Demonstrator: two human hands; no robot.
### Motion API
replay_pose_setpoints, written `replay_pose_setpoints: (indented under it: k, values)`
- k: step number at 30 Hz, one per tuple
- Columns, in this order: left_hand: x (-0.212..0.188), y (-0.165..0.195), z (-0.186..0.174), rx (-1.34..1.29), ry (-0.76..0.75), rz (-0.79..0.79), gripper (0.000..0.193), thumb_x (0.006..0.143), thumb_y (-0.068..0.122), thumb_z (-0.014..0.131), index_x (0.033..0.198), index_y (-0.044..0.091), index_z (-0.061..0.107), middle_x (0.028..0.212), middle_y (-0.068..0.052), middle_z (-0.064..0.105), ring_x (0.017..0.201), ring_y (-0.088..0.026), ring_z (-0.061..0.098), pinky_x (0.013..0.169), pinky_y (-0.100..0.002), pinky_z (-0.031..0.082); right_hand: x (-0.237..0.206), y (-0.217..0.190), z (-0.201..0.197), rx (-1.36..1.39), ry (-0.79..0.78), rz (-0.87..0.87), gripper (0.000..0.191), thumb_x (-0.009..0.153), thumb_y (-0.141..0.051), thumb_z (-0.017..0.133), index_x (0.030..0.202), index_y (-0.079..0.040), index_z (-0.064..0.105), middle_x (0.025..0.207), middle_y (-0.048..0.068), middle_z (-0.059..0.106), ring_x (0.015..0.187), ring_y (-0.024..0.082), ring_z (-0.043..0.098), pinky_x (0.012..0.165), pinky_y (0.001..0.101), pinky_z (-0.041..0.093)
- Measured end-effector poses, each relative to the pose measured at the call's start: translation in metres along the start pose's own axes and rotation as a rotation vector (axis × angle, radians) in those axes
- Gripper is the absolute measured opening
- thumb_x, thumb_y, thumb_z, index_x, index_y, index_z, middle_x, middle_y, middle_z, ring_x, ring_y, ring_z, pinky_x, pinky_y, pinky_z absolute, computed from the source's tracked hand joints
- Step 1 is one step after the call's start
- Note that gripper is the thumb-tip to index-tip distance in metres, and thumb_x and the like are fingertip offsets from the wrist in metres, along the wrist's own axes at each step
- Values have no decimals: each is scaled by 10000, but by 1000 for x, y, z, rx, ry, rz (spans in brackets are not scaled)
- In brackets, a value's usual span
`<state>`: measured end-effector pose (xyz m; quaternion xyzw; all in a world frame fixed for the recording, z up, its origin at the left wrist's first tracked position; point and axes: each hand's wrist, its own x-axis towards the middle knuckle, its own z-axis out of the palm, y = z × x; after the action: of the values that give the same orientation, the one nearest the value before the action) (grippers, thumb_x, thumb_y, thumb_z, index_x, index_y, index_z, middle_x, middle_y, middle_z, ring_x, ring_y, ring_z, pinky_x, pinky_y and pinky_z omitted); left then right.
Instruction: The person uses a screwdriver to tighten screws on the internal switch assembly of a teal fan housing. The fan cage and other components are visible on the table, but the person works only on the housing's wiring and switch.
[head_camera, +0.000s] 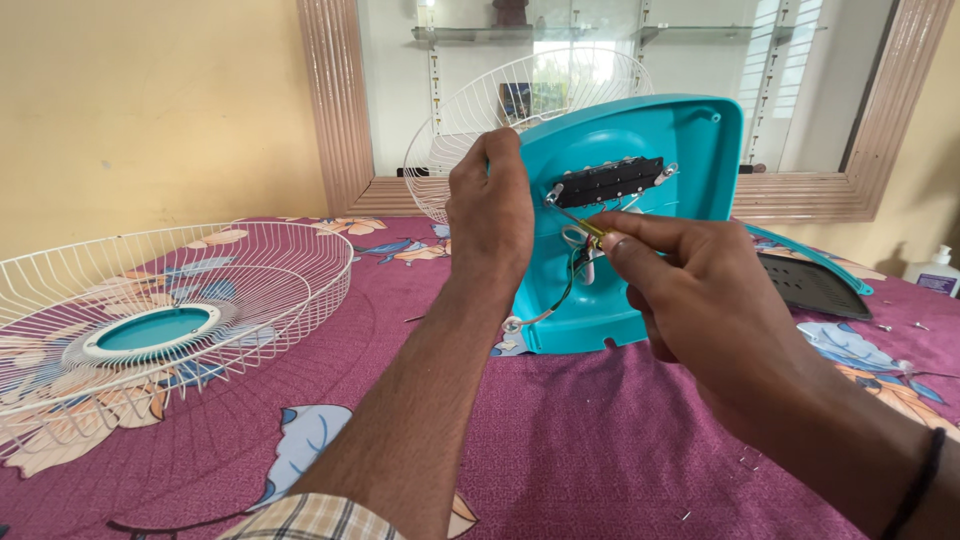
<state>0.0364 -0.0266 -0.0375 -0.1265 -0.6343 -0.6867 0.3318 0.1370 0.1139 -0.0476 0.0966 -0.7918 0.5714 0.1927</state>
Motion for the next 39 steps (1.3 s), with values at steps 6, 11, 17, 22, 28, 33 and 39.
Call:
replay_pose_setpoints:
  k: [6, 11, 17, 22, 28, 33, 39]
  values:
    - [2, -4, 1, 3, -7, -32, 504, 956, 492, 411, 1018, 81, 695, 892, -112, 702, 879, -216, 664, 819, -427, 535, 13, 28, -4, 373, 8, 264, 289, 1029, -258, 561, 1191, -52, 683, 589, -51, 295, 473, 78, 209, 422, 277, 181]
    - [-2, -8, 20, 49, -30, 158, 518, 961, 505, 411, 1125, 94, 682, 1007, -184, 721, 1002, -329, 689, 925, -456, 504, 34, 43, 10, 839, -264, 439, 117, 1020, -230, 542, 1052, -135, 602, 575, -89, 281, 443, 65, 219, 406, 260, 215]
    - [17, -14, 9, 39, -23, 184, 488, 965, 460, 422, 1032, 43, 666, 926, -210, 694, 917, -369, 660, 860, -457, 514, 29, 26, -21, 523, -115, 362, 297, 1032, -272, 613, 1224, -47, 588, 656, -63, 367, 509, 62, 273, 438, 239, 232]
    - [17, -16, 9, 3, 20, 165, 462, 965, 443, 433, 916, 26, 626, 771, -116, 629, 762, -222, 596, 767, -397, 492, 32, 14, -43, 333, -132, 107, 378, 1039, -280, 595, 1314, -30, 663, 675, -28, 454, 508, 61, 316, 437, 245, 294]
    - [15, -18, 8, -42, -2, 146, 438, 972, 403, 446, 803, 15, 559, 681, -64, 529, 693, -134, 498, 666, -365, 471, 21, 17, -41, 5, -116, -85, 325, 1016, -210, 612, 1287, -48, 690, 656, 61, 586, 489, 112, 430, 427, 279, 360]
    - [15, -14, 6, -79, 1, 251, 438, 1001, 378, 449, 815, -12, 522, 693, -81, 470, 701, -140, 451, 641, -386, 441, 9, 11, -27, -335, 10, -165, 362, 973, -210, 632, 1310, -117, 725, 772, 100, 751, 467, 154, 610, 443, 326, 520]
    - [8, -9, 5, -52, 28, 120, 430, 964, 398, 442, 793, 24, 569, 670, -49, 550, 677, -121, 507, 641, -364, 461, -2, 7, -27, -728, 167, -595, 378, 930, -201, 703, 1307, -212, 728, 789, 106, 759, 579, 143, 645, 531, 344, 541]
